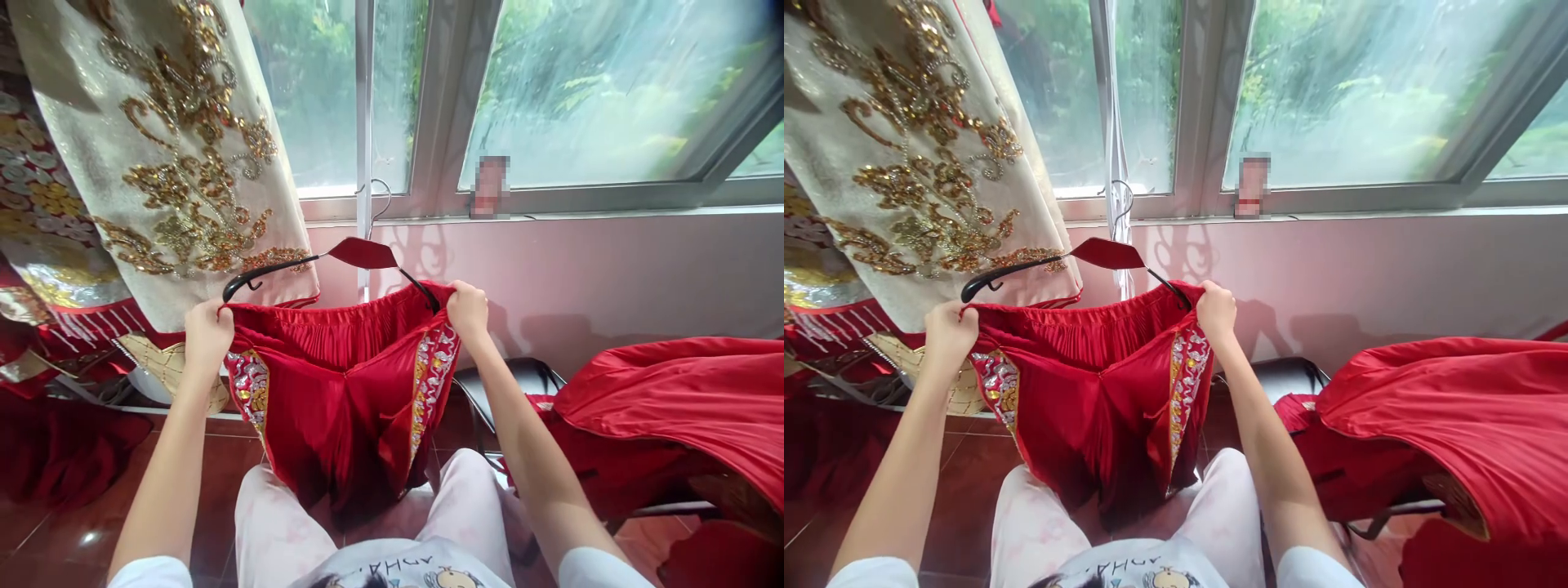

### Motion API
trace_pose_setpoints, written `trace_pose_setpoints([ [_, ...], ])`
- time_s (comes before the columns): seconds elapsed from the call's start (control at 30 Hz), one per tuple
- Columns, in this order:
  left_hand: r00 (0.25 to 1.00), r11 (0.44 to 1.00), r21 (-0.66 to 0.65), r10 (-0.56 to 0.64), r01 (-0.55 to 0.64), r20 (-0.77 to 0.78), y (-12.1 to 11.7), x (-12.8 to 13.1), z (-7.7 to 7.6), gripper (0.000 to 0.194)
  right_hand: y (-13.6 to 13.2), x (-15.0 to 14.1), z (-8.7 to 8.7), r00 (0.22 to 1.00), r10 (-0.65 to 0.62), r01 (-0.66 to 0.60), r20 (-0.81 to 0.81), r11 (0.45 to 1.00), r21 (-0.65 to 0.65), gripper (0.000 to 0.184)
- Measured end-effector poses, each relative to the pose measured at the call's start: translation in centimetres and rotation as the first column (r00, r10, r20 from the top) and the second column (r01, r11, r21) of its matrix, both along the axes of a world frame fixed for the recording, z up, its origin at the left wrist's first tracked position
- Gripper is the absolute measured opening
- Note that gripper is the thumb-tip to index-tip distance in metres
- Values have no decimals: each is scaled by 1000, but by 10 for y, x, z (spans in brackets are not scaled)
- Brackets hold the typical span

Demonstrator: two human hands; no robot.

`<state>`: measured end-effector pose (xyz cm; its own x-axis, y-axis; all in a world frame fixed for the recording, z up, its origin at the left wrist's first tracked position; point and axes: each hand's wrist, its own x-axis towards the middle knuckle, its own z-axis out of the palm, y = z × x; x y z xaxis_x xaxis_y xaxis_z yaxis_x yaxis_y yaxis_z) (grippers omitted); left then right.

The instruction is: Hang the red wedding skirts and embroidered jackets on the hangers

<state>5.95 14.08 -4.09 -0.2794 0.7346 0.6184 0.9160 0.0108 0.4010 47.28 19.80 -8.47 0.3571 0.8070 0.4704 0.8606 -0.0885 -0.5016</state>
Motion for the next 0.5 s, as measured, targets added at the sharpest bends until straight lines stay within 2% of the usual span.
trace_pose_setpoints([
  [0.1,994,993,-95,58,-67,-93,-4,-6,-15,30,-5,15,1,998,48,-48,46,999,-16,40],
  [0.17,982,990,-106,78,-96,-169,-7,-5,-24,29,-9,22,-1,996,36,-34,87,999,-24,42],
  [0.27,949,979,-73,163,-189,-270,-13,2,-29,25,-17,33,-7,983,14,-12,182,1000,-14,42],
  [0.33,936,961,-117,208,-249,-285,-18,6,-31,20,-24,40,-13,965,-8,1,264,1000,27,41],
  [0.43,958,935,-236,225,-264,-180,-21,8,-41,13,-33,50,-26,941,-55,51,335,999,19,37],
  [0.5,984,944,-285,176,-167,9,-19,6,-55,7,-39,57,-36,957,-51,74,285,995,-71,34],
])
